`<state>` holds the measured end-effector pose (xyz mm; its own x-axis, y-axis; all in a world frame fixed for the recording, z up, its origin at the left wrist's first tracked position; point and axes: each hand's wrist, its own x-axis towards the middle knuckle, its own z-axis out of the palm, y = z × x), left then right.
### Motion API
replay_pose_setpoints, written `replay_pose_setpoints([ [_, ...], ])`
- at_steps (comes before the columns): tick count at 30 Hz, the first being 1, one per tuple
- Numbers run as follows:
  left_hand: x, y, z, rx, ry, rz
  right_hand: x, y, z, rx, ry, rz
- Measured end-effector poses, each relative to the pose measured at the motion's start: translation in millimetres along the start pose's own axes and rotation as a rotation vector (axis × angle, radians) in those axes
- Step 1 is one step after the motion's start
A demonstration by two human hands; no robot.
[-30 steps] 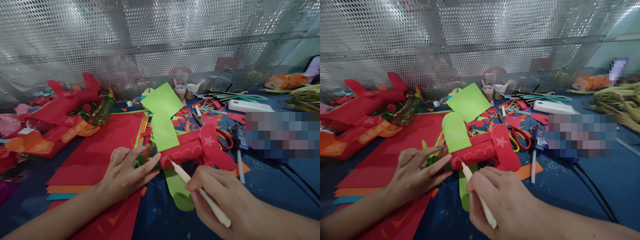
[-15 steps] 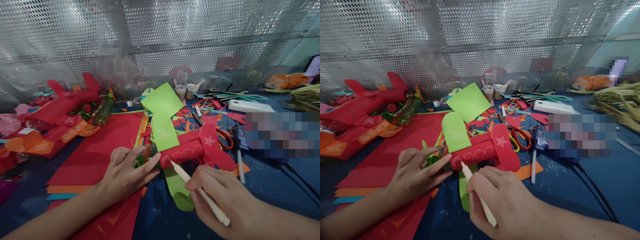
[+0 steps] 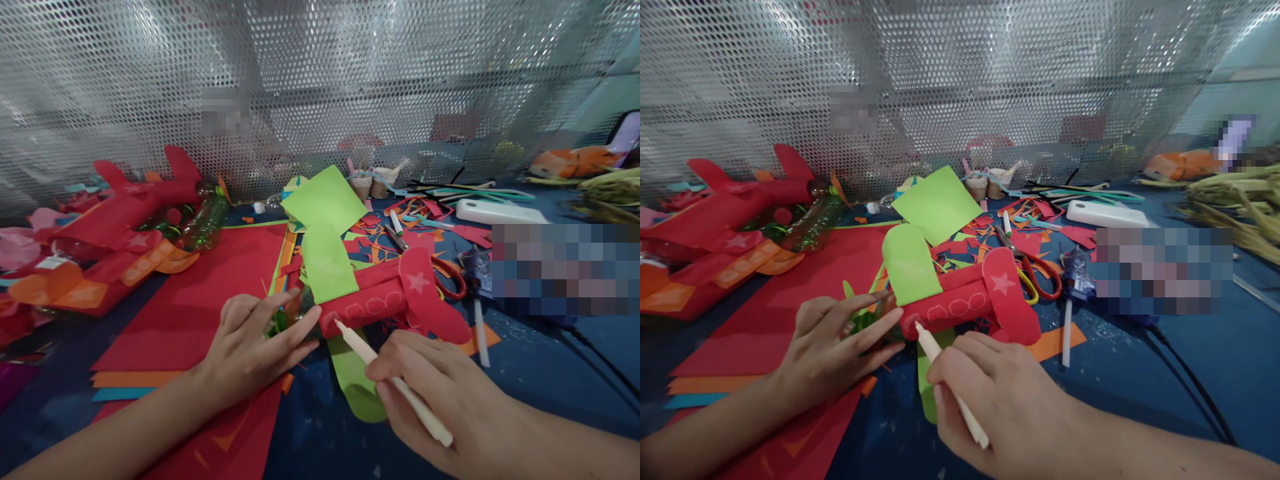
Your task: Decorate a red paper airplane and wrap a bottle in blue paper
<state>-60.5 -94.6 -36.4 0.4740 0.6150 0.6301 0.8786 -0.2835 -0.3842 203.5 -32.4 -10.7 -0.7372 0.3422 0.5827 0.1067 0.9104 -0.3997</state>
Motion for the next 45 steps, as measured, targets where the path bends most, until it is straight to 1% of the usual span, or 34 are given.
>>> replay_pose_setpoints([
  [4, 2.7, 0.0, -2.1, -0.006, 0.013, -0.017, -1.4, 0.3, 0.4, 0.005, -0.003, -0.006],
  [7, 1.9, -0.6, -2.3, 0.001, 0.008, 0.007, -1.4, -0.3, -0.4, 0.012, 0.001, -0.009],
  [12, -0.1, -1.2, -1.5, -0.014, 0.009, -0.002, 0.8, -1.7, -2.7, 0.003, -0.032, 0.001],
  [14, -0.3, -1.3, -1.3, -0.010, 0.003, -0.002, 1.1, -1.7, -3.3, 0.003, -0.017, 0.004],
  [16, -0.2, -1.7, -1.2, -0.001, 0.005, 0.007, 0.8, -1.4, -2.7, 0.009, -0.009, 0.008],
  [19, -0.1, -2.5, -1.3, 0.006, 0.005, 0.022, -0.2, -0.8, -0.1, 0.021, -0.034, -0.004],
  [25, 1.5, -0.5, -1.8, 0.010, -0.004, -0.007, -0.5, 0.8, 2.5, 0.016, -0.008, -0.006],
  [30, 2.2, 0.3, -1.9, 0.017, 0.009, 0.001, 0.3, 1.5, 3.3, 0.025, -0.038, -0.027],
  [36, 1.2, -0.3, -0.7, 0.015, 0.008, 0.005, -2.4, 1.7, 5.2, 0.024, -0.033, -0.027],
  [45, 2.6, -0.1, -1.1, 0.015, -0.002, 0.017, -0.7, 0.0, 3.0, 0.028, -0.033, -0.034],
])
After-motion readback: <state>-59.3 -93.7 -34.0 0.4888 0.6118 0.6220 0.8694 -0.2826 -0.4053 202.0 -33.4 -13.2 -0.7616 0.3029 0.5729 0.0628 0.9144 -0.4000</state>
